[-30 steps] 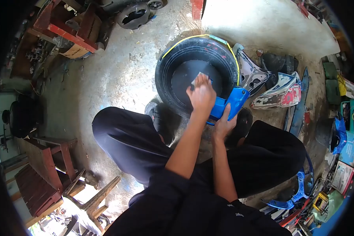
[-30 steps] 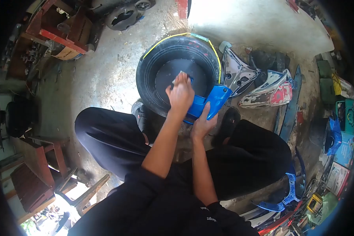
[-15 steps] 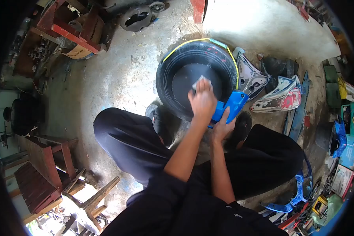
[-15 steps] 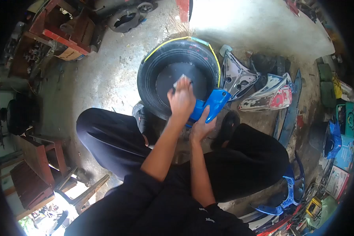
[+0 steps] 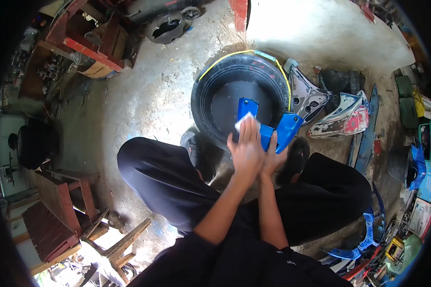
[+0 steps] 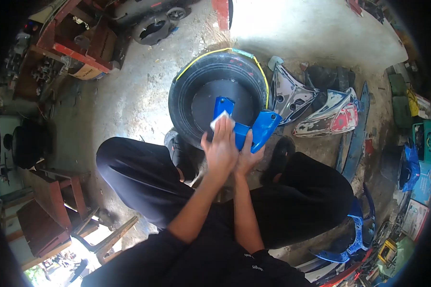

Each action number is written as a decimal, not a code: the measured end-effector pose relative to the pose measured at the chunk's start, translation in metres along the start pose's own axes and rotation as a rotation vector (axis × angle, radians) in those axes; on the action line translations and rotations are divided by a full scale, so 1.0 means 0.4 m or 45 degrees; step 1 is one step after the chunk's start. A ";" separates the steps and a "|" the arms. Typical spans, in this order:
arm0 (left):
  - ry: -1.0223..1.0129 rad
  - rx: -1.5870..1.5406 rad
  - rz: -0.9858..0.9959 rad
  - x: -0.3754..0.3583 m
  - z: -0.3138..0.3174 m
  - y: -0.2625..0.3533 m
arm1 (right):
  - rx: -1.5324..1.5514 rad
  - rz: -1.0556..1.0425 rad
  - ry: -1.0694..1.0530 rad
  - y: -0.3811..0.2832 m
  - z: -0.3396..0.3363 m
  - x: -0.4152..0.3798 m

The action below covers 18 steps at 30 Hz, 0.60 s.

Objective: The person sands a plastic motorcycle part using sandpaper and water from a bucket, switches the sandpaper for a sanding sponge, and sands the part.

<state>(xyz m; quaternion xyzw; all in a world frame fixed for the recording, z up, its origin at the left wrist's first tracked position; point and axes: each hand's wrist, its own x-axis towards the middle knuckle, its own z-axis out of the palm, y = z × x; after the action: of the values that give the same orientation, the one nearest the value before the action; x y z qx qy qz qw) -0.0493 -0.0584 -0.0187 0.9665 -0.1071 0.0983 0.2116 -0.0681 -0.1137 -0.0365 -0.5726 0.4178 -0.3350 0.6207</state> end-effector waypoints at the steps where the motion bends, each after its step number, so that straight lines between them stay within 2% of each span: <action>1: -0.018 0.032 0.008 -0.049 -0.020 -0.002 | -0.016 0.037 -0.030 -0.001 -0.007 0.001; 2: -0.037 0.061 0.009 -0.071 -0.030 -0.001 | -0.036 0.073 -0.064 -0.002 -0.014 0.003; 3: -0.065 -0.019 -0.050 -0.036 -0.032 0.008 | -0.087 -0.005 -0.063 0.000 -0.014 0.001; 5: 0.025 -0.040 -0.070 0.078 0.022 -0.001 | -0.028 0.022 -0.052 -0.003 -0.011 -0.010; 7: -0.122 -0.142 -0.184 0.206 0.062 -0.013 | 0.049 0.038 -0.048 -0.005 -0.004 -0.008; 8: -0.124 -0.151 -0.184 0.195 0.074 -0.012 | 0.044 0.032 -0.046 0.006 -0.013 -0.005; 10: 0.110 -0.067 -0.043 0.183 0.082 -0.020 | -0.009 -0.036 -0.032 0.025 -0.011 0.003; 14: -0.025 0.017 -0.019 -0.070 -0.025 -0.001 | 0.043 0.060 -0.046 0.001 -0.011 0.000; 16: -0.012 0.043 -0.021 -0.020 -0.031 0.007 | -0.064 -0.011 -0.059 0.000 -0.012 -0.001; 18: -0.045 -0.083 -0.100 0.099 0.031 -0.010 | -0.029 0.017 -0.039 0.024 -0.006 -0.005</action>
<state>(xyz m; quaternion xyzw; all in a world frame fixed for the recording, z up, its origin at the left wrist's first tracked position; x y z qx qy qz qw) -0.0087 -0.0667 -0.0221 0.9641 -0.0759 0.0692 0.2447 -0.0717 -0.1120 -0.0457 -0.5819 0.4158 -0.3173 0.6228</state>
